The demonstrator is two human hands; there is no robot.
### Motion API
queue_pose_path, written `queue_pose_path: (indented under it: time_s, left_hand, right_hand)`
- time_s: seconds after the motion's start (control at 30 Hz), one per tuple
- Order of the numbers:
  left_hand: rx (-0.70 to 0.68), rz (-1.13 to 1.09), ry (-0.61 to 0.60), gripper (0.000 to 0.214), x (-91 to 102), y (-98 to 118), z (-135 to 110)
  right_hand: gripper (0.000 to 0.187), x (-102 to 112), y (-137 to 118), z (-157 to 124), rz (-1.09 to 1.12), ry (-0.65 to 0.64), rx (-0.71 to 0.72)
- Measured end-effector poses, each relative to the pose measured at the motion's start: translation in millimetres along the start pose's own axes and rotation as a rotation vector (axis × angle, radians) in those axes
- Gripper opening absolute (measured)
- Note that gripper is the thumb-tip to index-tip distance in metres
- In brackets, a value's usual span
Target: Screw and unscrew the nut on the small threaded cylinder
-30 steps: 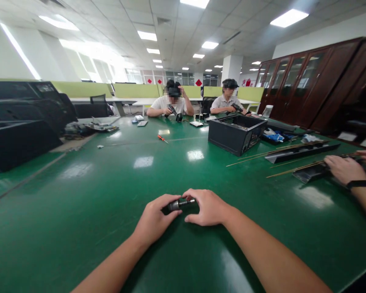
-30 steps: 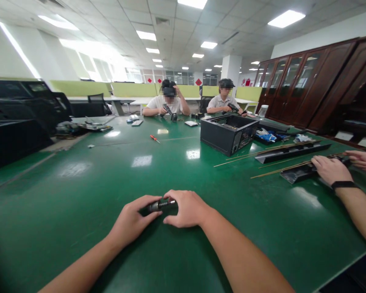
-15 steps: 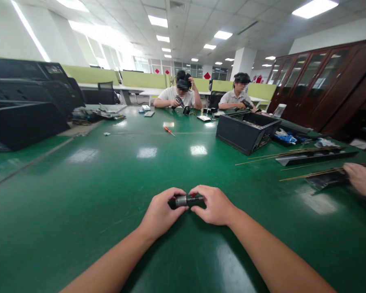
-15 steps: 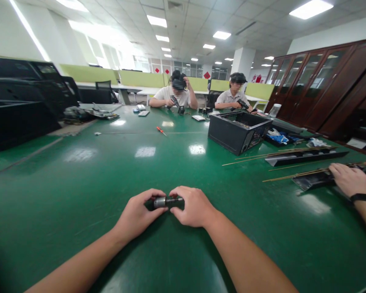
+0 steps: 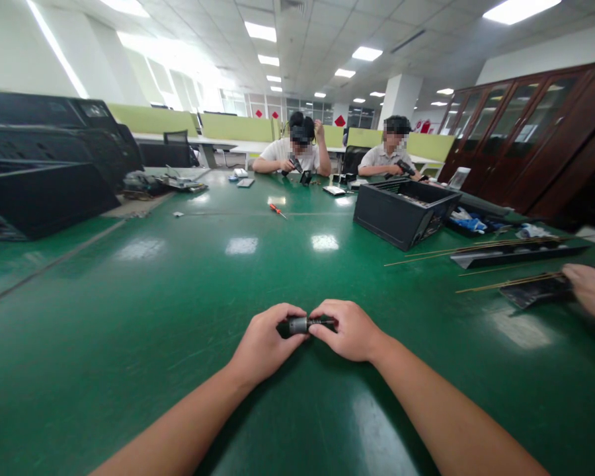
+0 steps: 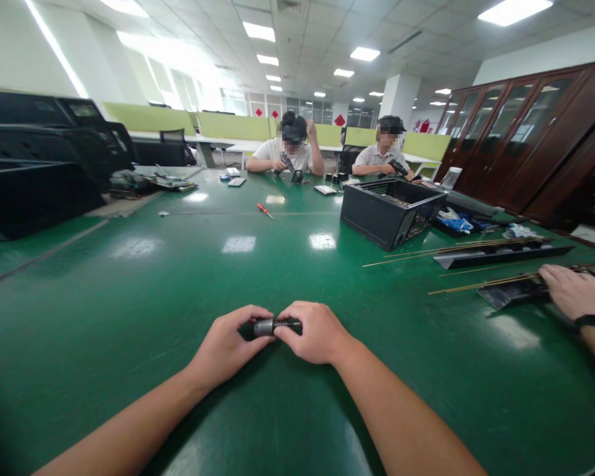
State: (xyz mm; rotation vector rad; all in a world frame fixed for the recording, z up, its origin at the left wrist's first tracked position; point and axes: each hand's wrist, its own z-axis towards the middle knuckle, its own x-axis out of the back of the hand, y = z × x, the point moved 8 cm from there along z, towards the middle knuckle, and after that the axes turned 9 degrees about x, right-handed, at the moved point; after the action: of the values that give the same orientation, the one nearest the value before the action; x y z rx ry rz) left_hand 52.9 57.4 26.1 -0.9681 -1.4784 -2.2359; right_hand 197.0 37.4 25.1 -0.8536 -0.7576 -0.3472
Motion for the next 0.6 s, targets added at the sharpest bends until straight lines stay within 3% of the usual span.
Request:
queue_pose_path:
  time_s: [0.6]
  left_hand:
    - [0.029, 0.005, 0.014, 0.021, 0.0, -0.5, -0.9]
  right_hand:
    - [0.012, -0.5, -2.4, 0.2, -0.047, 0.005, 0.082]
